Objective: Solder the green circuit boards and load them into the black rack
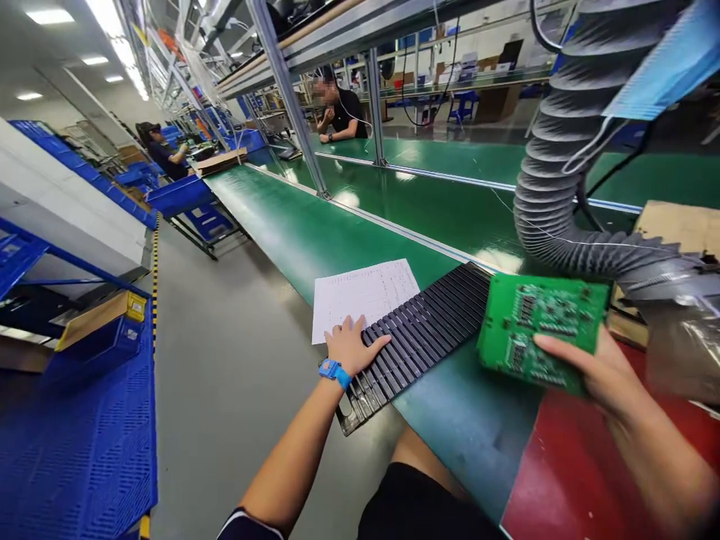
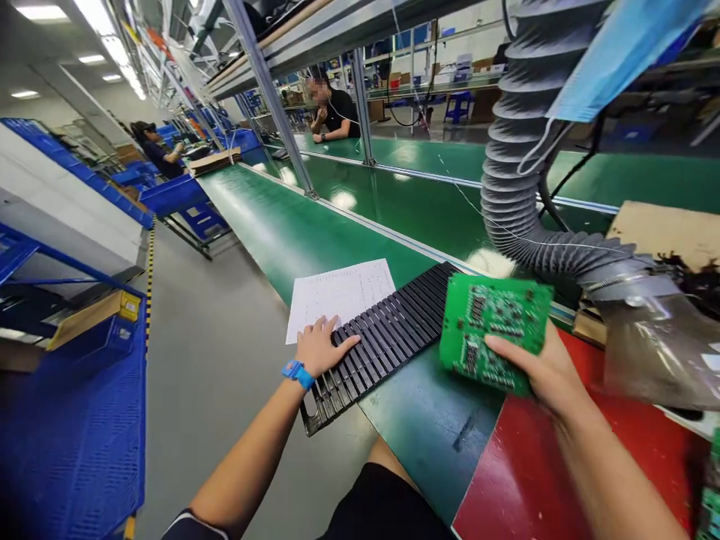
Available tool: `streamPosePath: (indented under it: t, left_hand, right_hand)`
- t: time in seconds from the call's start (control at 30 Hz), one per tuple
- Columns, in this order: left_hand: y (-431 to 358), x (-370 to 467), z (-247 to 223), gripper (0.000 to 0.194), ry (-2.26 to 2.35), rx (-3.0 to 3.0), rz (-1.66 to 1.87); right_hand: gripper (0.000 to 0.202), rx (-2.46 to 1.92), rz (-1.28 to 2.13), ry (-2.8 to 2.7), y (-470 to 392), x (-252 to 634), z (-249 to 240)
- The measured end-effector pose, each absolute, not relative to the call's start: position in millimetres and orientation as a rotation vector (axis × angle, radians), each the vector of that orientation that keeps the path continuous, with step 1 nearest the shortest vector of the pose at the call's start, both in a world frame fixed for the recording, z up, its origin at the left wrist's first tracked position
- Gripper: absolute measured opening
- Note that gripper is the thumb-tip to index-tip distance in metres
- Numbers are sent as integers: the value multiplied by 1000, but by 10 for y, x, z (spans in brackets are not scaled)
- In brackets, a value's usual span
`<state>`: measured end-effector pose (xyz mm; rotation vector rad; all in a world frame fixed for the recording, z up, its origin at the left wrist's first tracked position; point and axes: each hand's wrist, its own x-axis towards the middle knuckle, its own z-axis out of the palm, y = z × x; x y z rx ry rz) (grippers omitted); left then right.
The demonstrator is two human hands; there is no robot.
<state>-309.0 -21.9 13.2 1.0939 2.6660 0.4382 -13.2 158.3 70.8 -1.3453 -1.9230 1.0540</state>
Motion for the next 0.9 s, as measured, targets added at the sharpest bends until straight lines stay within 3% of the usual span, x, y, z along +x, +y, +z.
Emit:
streamPosePath:
  t: [0.07, 0.17, 0.33, 0.47, 0.53, 0.67, 0.9]
  left_hand:
    - [-79, -3067, 238, 83, 2642, 1122, 570]
    - [372, -2980, 464, 69, 2487, 1236, 857]
    - [1460, -2771, 708, 54, 2069, 1315, 1337]
    - [2018, -2705, 657, 49, 1876, 1195, 1493]
    - [2129, -2720, 599, 42, 1820, 1145, 1517]
    - [2161, -2767, 507, 34, 1743, 1044, 1556]
    - [2149, -2784, 476, 34, 1661, 947, 1591]
  right_hand:
    - [80, -1245, 1099, -1857, 1818, -245, 783]
    - [101, -1403, 734, -2178, 2206, -587, 949]
    - [102, -1385, 681, -2409, 2415, -1254, 1086]
    - [103, -1267, 852, -2405, 2426, -1460, 1121]
    - [94, -1185, 988, -2357, 2510, -1362, 1133]
    - [48, -1042, 1245, -2178, 2679, -883, 963]
    - [35, -867, 1320, -1963, 2597, -343, 290]
